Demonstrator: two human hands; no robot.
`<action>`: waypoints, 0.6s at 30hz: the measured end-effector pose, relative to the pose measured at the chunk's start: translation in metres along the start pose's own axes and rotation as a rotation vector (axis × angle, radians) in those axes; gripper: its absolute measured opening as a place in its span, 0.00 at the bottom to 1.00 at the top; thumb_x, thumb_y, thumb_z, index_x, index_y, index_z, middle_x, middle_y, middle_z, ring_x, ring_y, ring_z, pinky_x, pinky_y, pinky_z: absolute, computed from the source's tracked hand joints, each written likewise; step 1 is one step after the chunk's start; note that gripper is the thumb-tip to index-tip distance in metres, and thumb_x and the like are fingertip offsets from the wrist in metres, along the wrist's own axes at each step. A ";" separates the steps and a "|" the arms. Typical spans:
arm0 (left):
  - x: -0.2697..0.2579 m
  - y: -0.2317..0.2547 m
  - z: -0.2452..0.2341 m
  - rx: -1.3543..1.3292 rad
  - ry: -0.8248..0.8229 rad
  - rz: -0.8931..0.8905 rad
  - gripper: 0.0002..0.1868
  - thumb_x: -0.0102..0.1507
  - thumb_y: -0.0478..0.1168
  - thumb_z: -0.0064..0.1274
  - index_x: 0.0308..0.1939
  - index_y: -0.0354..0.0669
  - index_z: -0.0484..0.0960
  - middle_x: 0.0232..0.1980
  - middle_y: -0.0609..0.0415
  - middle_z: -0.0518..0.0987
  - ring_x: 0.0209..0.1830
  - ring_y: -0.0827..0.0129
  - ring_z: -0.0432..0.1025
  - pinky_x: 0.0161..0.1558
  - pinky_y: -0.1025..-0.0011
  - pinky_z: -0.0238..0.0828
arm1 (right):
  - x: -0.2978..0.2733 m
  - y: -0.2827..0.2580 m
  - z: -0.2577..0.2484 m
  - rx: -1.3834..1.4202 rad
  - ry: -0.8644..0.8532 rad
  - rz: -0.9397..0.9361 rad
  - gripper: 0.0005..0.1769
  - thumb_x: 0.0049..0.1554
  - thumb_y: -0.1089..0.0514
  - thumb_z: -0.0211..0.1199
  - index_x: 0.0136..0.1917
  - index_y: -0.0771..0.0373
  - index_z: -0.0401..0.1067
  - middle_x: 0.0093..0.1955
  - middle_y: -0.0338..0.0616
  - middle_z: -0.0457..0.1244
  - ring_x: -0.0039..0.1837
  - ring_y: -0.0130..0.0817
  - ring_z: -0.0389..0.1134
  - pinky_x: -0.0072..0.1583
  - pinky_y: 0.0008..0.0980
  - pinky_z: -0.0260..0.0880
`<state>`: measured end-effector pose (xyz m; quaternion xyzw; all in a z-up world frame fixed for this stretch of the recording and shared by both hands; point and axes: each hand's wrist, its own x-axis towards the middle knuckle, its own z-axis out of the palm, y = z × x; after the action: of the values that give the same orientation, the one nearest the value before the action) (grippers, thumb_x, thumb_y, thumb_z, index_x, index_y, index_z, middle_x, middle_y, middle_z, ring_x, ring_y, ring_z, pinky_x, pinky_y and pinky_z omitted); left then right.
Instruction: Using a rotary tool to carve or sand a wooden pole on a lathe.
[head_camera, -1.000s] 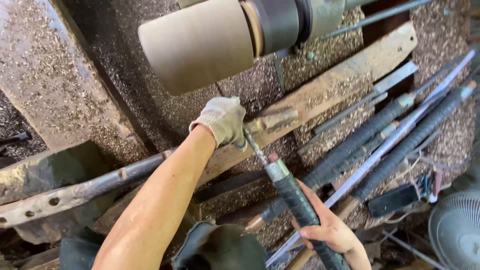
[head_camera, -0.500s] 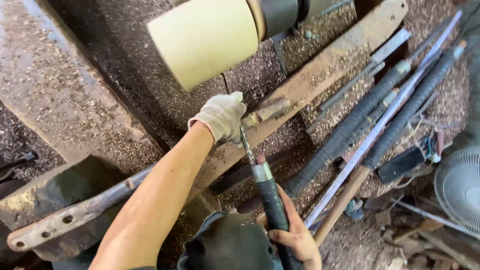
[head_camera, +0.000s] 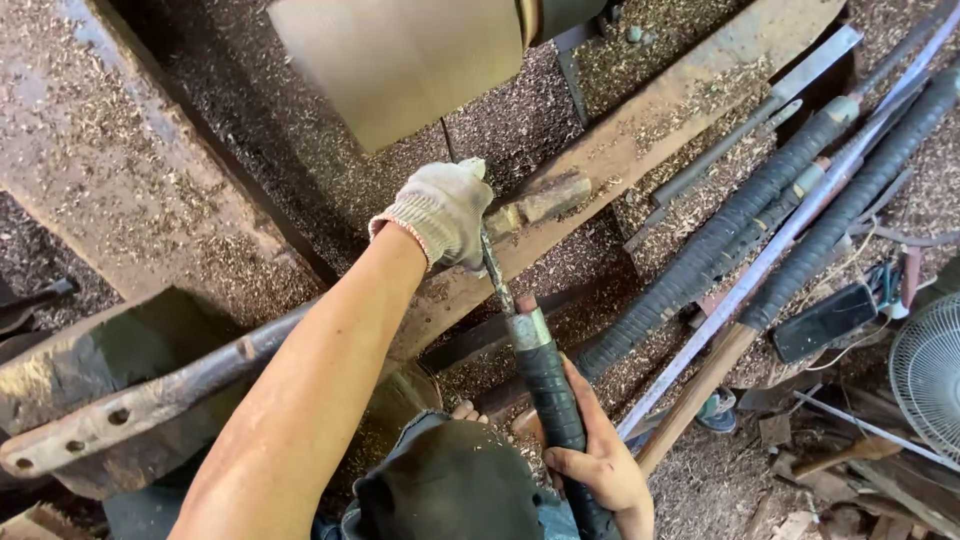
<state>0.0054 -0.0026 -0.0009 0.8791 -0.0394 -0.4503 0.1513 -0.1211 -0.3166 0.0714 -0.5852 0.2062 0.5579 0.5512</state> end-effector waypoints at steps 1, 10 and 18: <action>0.004 0.001 -0.001 0.017 -0.063 -0.026 0.30 0.50 0.59 0.69 0.48 0.45 0.84 0.50 0.48 0.78 0.45 0.58 0.78 0.45 0.61 0.79 | 0.000 -0.003 -0.002 -0.033 0.005 0.015 0.68 0.38 0.71 0.63 0.86 0.44 0.39 0.41 0.49 0.64 0.32 0.32 0.65 0.34 0.32 0.69; 0.002 0.000 -0.001 -0.038 -0.070 -0.060 0.38 0.48 0.63 0.72 0.53 0.45 0.83 0.54 0.49 0.77 0.47 0.58 0.78 0.46 0.63 0.79 | 0.001 -0.021 -0.024 -0.103 -0.076 0.022 0.65 0.39 0.72 0.64 0.83 0.46 0.41 0.41 0.46 0.63 0.34 0.29 0.64 0.35 0.30 0.68; -0.006 0.000 0.000 -0.106 -0.077 -0.097 0.35 0.46 0.63 0.71 0.49 0.46 0.86 0.51 0.48 0.81 0.48 0.56 0.80 0.48 0.61 0.79 | 0.006 -0.041 -0.047 -0.204 -0.142 0.044 0.68 0.39 0.69 0.66 0.86 0.45 0.39 0.38 0.46 0.63 0.31 0.30 0.64 0.34 0.30 0.67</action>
<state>0.0018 -0.0016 0.0038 0.8529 0.0215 -0.4918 0.1739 -0.0637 -0.3428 0.0721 -0.5924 0.1216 0.6279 0.4899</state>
